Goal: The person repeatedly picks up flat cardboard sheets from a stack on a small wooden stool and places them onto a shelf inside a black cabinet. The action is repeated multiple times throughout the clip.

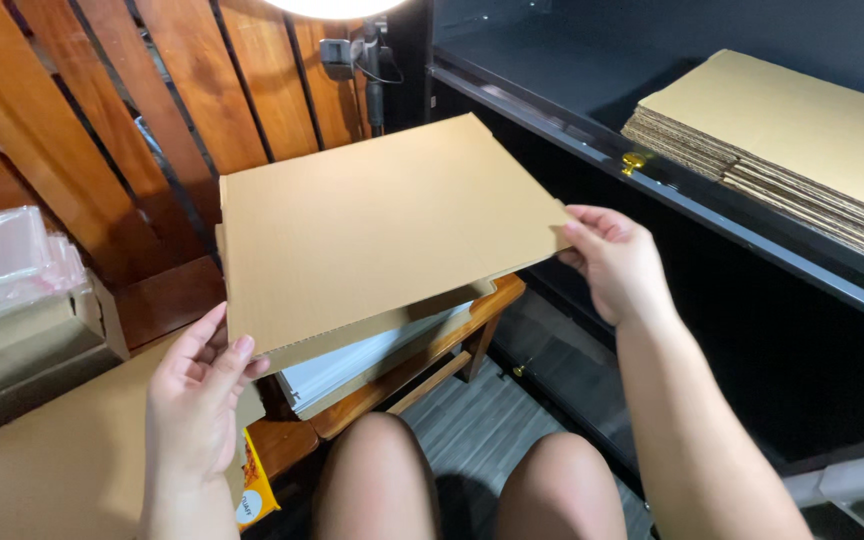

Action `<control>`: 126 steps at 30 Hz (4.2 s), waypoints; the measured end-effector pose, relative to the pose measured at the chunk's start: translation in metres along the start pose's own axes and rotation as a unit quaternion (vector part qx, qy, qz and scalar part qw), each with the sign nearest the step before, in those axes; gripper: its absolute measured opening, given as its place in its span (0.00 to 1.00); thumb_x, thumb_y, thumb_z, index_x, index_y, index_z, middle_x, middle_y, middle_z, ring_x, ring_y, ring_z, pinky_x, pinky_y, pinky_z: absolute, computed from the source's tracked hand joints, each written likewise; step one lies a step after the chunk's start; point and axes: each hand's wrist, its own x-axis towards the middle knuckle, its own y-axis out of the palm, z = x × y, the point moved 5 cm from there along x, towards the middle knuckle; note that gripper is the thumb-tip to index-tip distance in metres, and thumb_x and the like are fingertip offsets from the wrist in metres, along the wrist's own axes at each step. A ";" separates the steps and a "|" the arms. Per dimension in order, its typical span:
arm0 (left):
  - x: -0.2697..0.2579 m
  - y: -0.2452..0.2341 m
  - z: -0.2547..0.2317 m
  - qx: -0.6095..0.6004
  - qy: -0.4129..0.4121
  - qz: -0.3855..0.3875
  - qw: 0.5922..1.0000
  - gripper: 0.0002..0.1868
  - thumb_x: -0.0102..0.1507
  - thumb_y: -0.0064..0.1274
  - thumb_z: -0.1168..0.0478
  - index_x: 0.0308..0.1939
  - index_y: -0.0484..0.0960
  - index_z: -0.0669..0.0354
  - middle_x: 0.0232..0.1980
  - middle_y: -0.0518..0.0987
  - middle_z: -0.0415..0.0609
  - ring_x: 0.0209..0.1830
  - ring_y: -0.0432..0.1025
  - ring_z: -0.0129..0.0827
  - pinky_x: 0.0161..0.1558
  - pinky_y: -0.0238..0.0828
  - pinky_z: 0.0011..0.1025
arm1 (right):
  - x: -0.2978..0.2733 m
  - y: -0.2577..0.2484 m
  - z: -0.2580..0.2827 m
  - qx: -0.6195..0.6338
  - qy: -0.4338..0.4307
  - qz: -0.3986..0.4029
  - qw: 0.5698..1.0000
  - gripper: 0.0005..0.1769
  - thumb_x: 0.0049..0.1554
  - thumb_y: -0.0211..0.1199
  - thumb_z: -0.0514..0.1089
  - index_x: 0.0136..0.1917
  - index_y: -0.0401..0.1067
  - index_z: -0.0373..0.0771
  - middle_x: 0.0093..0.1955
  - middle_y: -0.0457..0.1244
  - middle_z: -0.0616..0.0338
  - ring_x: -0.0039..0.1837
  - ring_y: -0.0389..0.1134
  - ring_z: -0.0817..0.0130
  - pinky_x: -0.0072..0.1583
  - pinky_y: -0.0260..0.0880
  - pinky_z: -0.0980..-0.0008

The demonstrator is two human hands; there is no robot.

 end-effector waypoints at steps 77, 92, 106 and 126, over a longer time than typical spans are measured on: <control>0.066 0.534 0.041 0.305 0.165 0.305 0.887 0.27 0.65 0.68 0.54 0.64 0.80 0.62 0.62 0.77 0.62 0.65 0.72 0.55 0.60 0.75 0.48 | -0.045 -0.339 0.104 -0.282 -0.173 -0.428 0.841 0.09 0.61 0.71 0.41 0.56 0.82 0.42 0.54 0.69 0.53 0.59 0.72 0.56 0.59 0.74 0.58; 0.076 0.542 0.065 0.325 0.238 0.291 0.868 0.25 0.62 0.70 0.55 0.60 0.83 0.62 0.57 0.76 0.55 0.61 0.71 0.53 0.60 0.70 0.43 | -0.058 -0.332 0.105 -0.238 -0.200 -0.379 0.871 0.21 0.54 0.78 0.36 0.60 0.78 0.32 0.59 0.63 0.43 0.59 0.72 0.51 0.55 0.76 0.65; 0.079 0.534 0.066 0.323 0.223 0.298 0.870 0.18 0.68 0.62 0.56 0.60 0.84 0.55 0.56 0.77 0.49 0.59 0.72 0.48 0.60 0.70 0.39 | -0.066 -0.325 0.103 -0.291 -0.225 -0.407 0.836 0.20 0.54 0.79 0.37 0.58 0.79 0.32 0.58 0.64 0.45 0.61 0.71 0.49 0.59 0.76 0.65; 0.067 0.484 0.033 0.319 0.209 0.319 0.868 0.27 0.72 0.55 0.50 0.70 0.75 0.62 0.67 0.72 0.64 0.73 0.64 0.58 0.73 0.57 0.50 | -0.095 -0.274 0.121 -0.387 -0.352 -0.409 0.747 0.19 0.58 0.76 0.39 0.62 0.78 0.42 0.63 0.57 0.53 0.71 0.58 0.50 0.70 0.61 0.56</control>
